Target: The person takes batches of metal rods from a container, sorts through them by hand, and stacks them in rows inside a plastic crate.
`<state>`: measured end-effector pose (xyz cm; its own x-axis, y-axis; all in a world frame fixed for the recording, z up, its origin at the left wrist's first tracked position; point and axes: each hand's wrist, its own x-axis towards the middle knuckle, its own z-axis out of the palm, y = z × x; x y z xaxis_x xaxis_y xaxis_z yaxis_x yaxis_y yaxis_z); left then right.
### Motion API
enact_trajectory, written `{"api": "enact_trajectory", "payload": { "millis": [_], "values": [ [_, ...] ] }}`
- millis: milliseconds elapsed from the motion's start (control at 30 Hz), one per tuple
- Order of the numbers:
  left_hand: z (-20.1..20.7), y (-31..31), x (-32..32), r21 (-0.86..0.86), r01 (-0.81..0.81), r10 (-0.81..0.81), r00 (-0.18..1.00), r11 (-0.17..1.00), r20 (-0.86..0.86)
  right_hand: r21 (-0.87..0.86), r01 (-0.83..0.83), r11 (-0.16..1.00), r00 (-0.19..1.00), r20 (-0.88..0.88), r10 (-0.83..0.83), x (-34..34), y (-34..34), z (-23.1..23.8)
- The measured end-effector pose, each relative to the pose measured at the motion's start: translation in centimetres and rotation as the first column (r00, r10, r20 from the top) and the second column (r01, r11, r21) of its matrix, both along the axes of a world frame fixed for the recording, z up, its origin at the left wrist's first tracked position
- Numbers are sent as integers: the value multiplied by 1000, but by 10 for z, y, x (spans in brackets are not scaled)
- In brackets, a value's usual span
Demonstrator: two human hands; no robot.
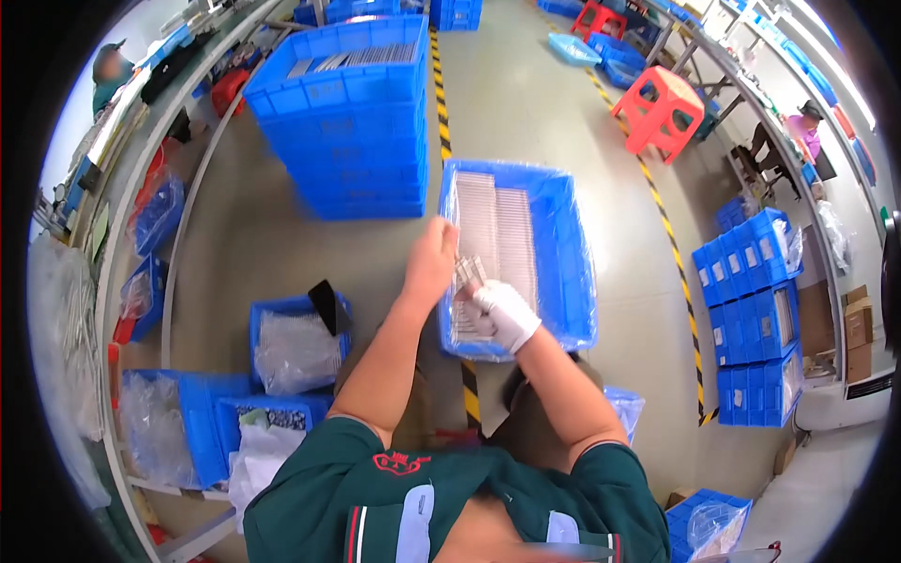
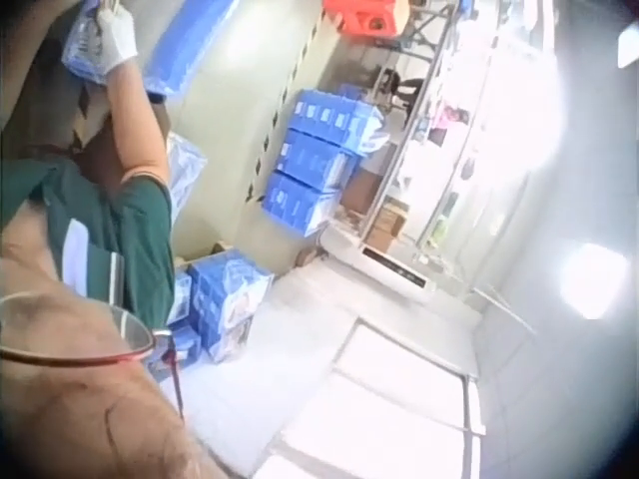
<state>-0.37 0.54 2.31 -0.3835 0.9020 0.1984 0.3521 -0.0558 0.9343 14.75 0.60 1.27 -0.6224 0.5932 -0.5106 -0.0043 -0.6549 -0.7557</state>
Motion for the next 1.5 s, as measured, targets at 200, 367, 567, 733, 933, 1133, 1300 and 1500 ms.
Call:
{"api": "enact_trajectory", "payload": {
  "millis": [200,367,567,733,933,1133,1300,1500],
  "values": [
    [8,-4,7,-19,189,-135,762,982,634,331,275,903,954,23,-298,13,13,32],
    [6,-9,13,65,313,-230,526,947,819,699,201,686,920,105,-377,20,22,21],
    [7,-12,18,96,375,-251,390,922,886,890,25,456,826,238,-511,17,17,20],
    [4,-12,15,67,359,-241,463,931,853,910,-21,414,806,261,-532,17,17,22],
    [4,-12,10,65,339,-297,698,938,652,953,-36,302,792,212,-573,16,15,32],
    [-1,-12,8,28,279,-228,720,960,655,939,-135,317,766,302,-568,12,17,23],
    [1,-13,10,44,233,-200,703,971,682,938,-192,289,773,326,-544,10,13,25],
    [-7,-10,9,70,199,-204,803,977,560,946,-247,212,750,325,-576,4,7,34]
  ]
}}
